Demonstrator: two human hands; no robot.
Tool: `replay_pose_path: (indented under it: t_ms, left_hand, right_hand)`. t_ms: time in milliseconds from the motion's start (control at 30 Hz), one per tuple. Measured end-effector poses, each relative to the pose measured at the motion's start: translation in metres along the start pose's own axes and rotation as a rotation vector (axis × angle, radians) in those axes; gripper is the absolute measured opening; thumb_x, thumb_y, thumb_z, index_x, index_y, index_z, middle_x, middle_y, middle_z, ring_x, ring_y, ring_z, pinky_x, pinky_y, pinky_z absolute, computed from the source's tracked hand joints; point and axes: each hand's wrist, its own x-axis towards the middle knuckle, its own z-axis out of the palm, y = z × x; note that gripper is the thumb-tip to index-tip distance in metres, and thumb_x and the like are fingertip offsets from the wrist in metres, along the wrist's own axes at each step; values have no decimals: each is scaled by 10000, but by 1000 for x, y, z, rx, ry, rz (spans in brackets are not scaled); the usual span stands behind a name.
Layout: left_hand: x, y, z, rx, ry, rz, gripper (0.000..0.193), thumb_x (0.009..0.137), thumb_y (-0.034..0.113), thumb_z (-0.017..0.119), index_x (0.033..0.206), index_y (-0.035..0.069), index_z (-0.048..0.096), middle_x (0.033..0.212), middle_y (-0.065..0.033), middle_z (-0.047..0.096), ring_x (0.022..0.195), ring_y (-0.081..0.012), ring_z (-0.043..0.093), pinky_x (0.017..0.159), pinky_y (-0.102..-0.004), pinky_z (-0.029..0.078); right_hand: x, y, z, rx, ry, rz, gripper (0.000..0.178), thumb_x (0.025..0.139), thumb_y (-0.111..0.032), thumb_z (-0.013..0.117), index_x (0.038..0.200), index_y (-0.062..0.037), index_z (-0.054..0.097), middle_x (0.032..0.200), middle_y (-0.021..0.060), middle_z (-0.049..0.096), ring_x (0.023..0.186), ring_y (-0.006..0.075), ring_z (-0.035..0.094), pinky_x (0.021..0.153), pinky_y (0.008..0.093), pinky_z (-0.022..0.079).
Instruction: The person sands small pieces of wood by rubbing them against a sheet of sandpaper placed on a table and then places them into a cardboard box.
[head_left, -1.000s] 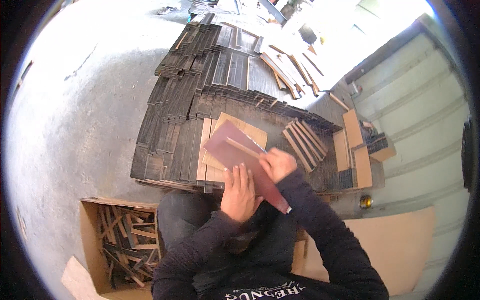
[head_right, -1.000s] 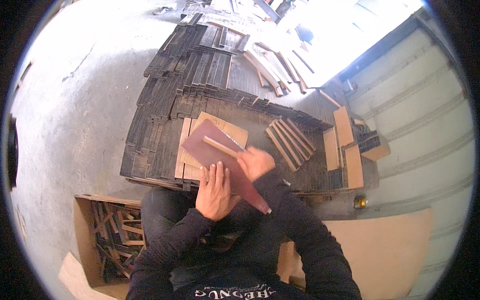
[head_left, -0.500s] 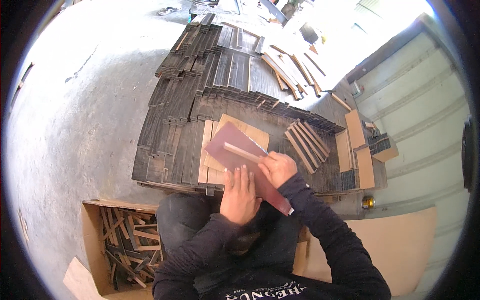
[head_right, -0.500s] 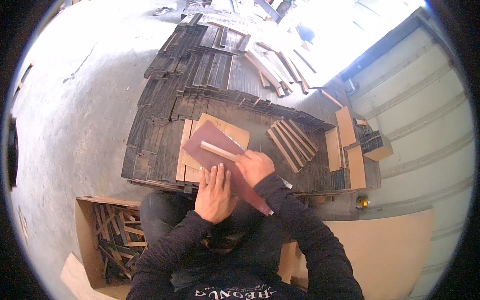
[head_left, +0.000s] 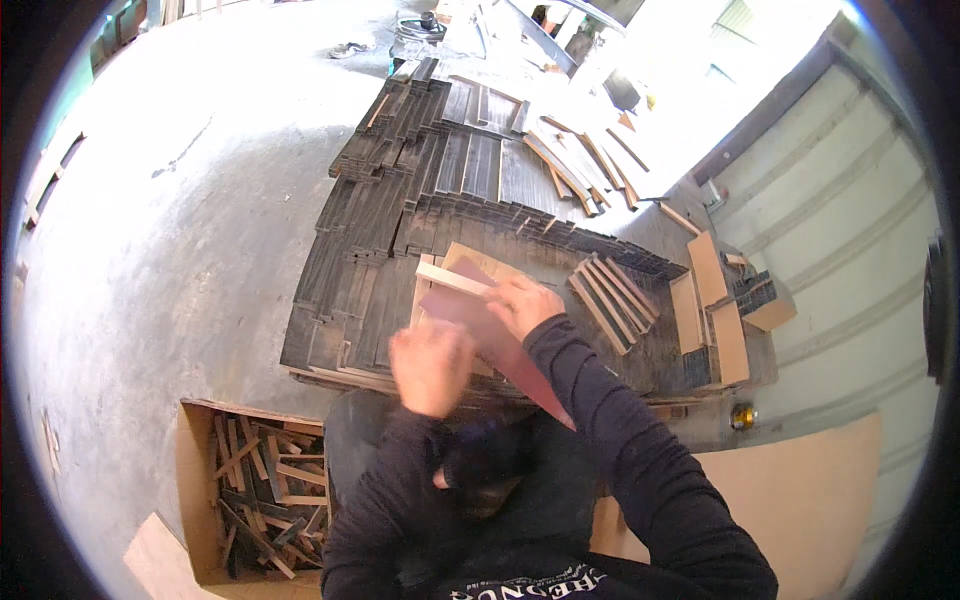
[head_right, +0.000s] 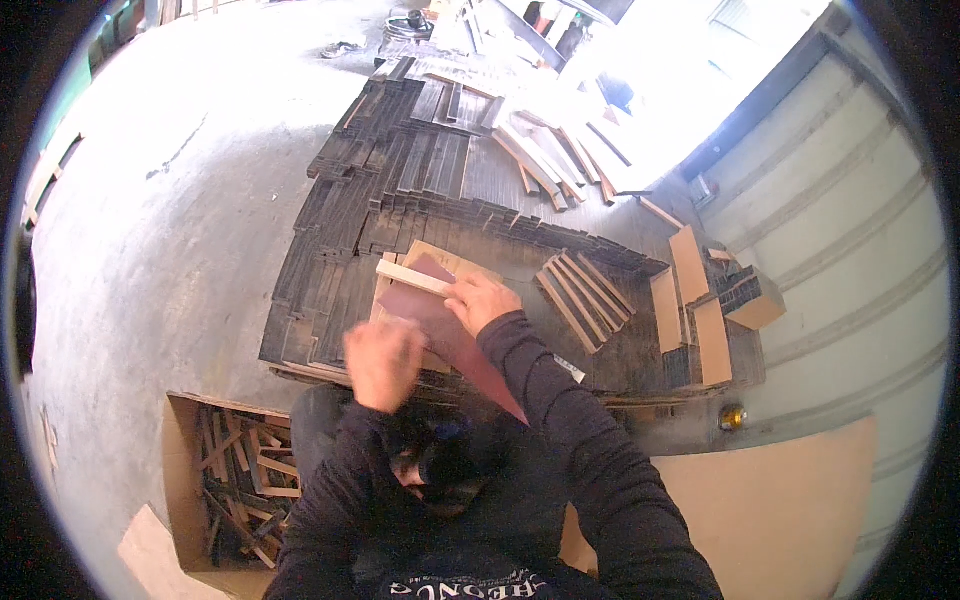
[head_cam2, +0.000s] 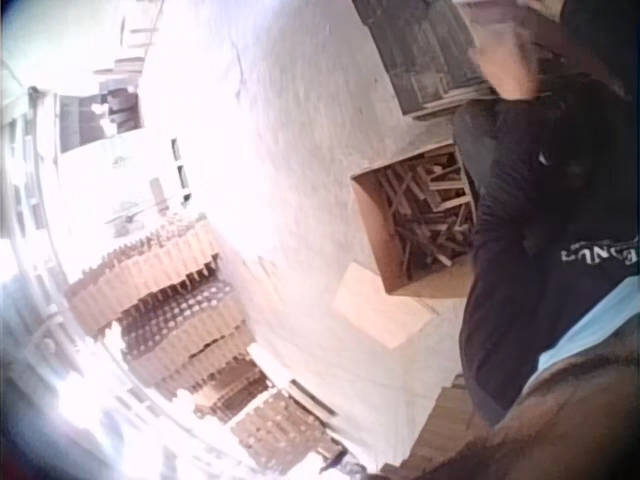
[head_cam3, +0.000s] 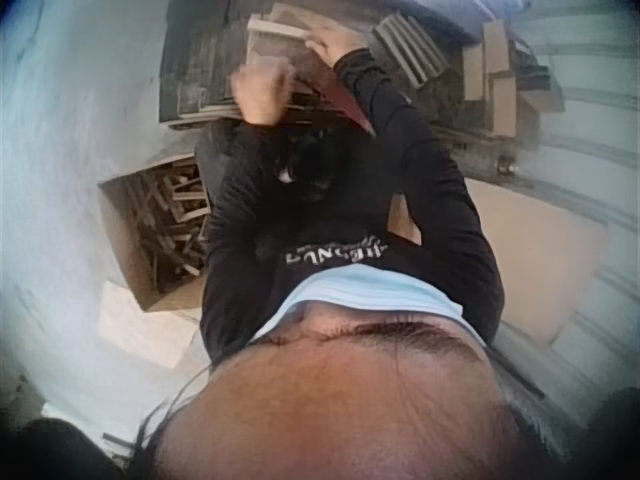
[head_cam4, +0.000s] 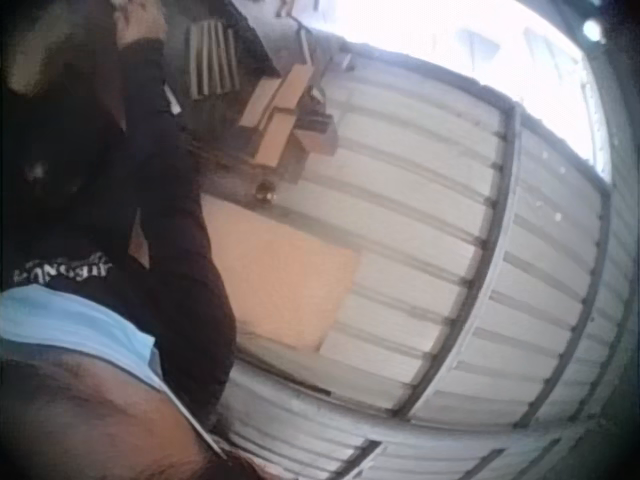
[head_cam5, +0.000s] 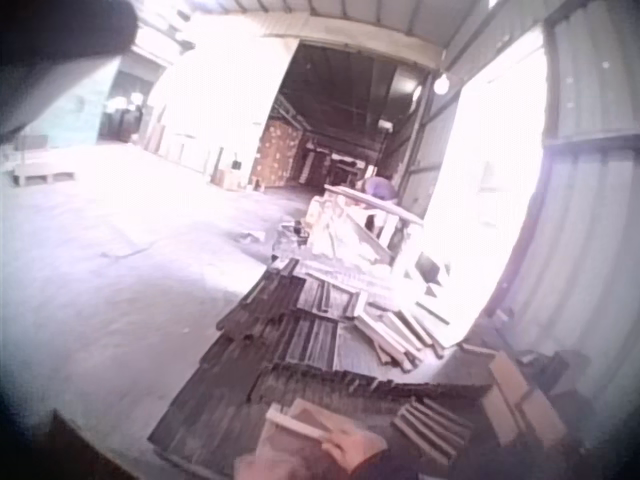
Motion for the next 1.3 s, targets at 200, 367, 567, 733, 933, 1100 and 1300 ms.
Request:
replay_pose_path:
  t_ms: [200, 367, 567, 733, 933, 1100, 1300]
  left_hand:
    - [38, -62, 7, -87, 9, -384, 252, 735, 335, 646, 771, 87, 617, 776, -70, 560, 749, -255, 563, 659, -371, 436]
    - [38, -72, 16, -284, 33, -393, 226, 698, 294, 673, 732, 82, 603, 739, -72, 575, 699, -232, 571, 632, -352, 444]
    - [39, -70, 3, -376, -34, -470, 190, 672, 247, 661, 688, 69, 595, 722, -100, 599, 703, -254, 585, 642, -354, 453]
    - [17, -93, -20, -379, -162, -523, 270, 665, 278, 672, 742, 36, 581, 712, -100, 610, 678, -225, 590, 639, -324, 456]
    - [24, -92, -2, -304, -145, -359, 334, 714, 315, 668, 822, 24, 545, 708, -102, 585, 640, -198, 547, 605, -311, 429]
    - [26, -95, -5, -392, -226, -433, 280, 769, 296, 606, 890, 48, 561, 774, -133, 618, 733, -283, 592, 657, -370, 443]
    - [23, -97, 6, -499, -168, -431, 267, 803, 213, 569, 1031, 73, 581, 804, -108, 633, 729, -216, 590, 656, -316, 448]
  right_hand:
    - [13, 5, 10, -37, 52, 41, 301, 685, -173, 677, 979, -188, 618, 878, 83, 579, 839, 276, 570, 734, 382, 469]
    - [-8, 19, -13, 143, -218, 220, 356, 670, -204, 687, 1014, -160, 608, 903, 94, 559, 848, 257, 568, 748, 373, 461]
    - [-25, 9, -7, 214, -144, 248, 397, 671, -294, 703, 1012, -117, 603, 894, 80, 569, 846, 241, 578, 750, 348, 463]
    - [-30, -10, -15, 173, -220, 242, 357, 683, -299, 696, 980, -123, 606, 893, 70, 571, 855, 234, 582, 746, 348, 462]
    - [-24, -22, -1, 142, -103, 174, 342, 669, -275, 703, 968, -148, 599, 859, 65, 561, 821, 238, 585, 725, 357, 462]
    - [-30, -28, -10, 307, -134, 176, 360, 677, -269, 704, 996, -145, 591, 808, 78, 556, 789, 231, 584, 694, 341, 463]
    - [-50, -19, 1, 493, -52, 263, 321, 725, -247, 684, 1016, -118, 639, 722, 93, 560, 722, 222, 585, 654, 308, 461]
